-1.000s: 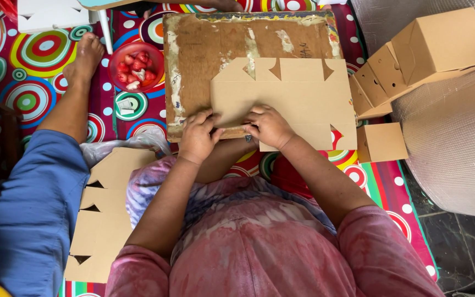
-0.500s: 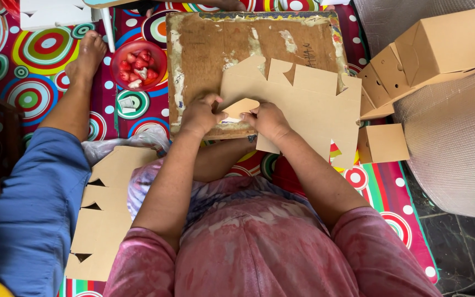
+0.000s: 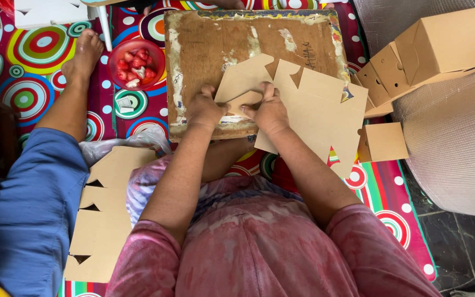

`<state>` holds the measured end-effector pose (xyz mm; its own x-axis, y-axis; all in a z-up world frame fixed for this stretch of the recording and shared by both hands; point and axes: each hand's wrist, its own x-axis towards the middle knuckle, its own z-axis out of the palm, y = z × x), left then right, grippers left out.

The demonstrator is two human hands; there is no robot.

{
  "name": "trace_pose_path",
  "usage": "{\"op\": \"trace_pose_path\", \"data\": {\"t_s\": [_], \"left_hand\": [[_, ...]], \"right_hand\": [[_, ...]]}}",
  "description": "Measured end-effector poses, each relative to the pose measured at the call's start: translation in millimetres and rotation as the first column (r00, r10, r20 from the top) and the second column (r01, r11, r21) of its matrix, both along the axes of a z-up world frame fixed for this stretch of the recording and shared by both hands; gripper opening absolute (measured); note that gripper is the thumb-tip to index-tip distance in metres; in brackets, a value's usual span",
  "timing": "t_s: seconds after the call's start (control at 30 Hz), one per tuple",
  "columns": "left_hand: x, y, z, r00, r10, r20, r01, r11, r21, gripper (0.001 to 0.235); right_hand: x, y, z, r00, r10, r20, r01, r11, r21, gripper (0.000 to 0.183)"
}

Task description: The person sits on a colorful mat and assembles small cardboard boxes by hand. They fold the flaps of pre-cut cardboard pieces and press the edges together to form the box shape. The person then places the finished boxes into a larger cardboard box nearby.

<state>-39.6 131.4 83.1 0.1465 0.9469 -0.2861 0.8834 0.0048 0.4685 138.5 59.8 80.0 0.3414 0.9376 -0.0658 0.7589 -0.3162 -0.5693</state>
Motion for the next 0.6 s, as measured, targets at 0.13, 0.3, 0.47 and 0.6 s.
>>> {"op": "trace_pose_path", "data": {"t_s": [0.13, 0.3, 0.47, 0.6], "left_hand": [[5.5, 1.5, -0.8, 0.998, 0.031, -0.058, -0.031, 1.000, 0.002, 0.070], [5.6, 16.5, 10.2, 0.998, -0.001, 0.058, 0.006, 0.996, -0.090, 0.089], [0.2, 25.6, 14.6, 0.990, -0.014, 0.144, 0.032, 0.992, -0.122, 0.109], [-3.5, 32.5, 21.9, 0.992, -0.123, 0.038, 0.128, 0.981, -0.149, 0.096]], "right_hand": [[-0.5, -2.8, 3.1, 0.998, 0.022, 0.062, -0.027, 0.996, 0.084, 0.091], [-22.5, -40.8, -21.1, 0.769, 0.244, 0.591, -0.488, 0.821, 0.296, 0.026], [-36.9, -38.9, -43.1, 0.752, 0.309, 0.583, -0.476, 0.865, 0.156, 0.053], [-40.7, -25.8, -29.0, 0.775, 0.364, 0.517, -0.448, 0.893, 0.043, 0.053]]}}
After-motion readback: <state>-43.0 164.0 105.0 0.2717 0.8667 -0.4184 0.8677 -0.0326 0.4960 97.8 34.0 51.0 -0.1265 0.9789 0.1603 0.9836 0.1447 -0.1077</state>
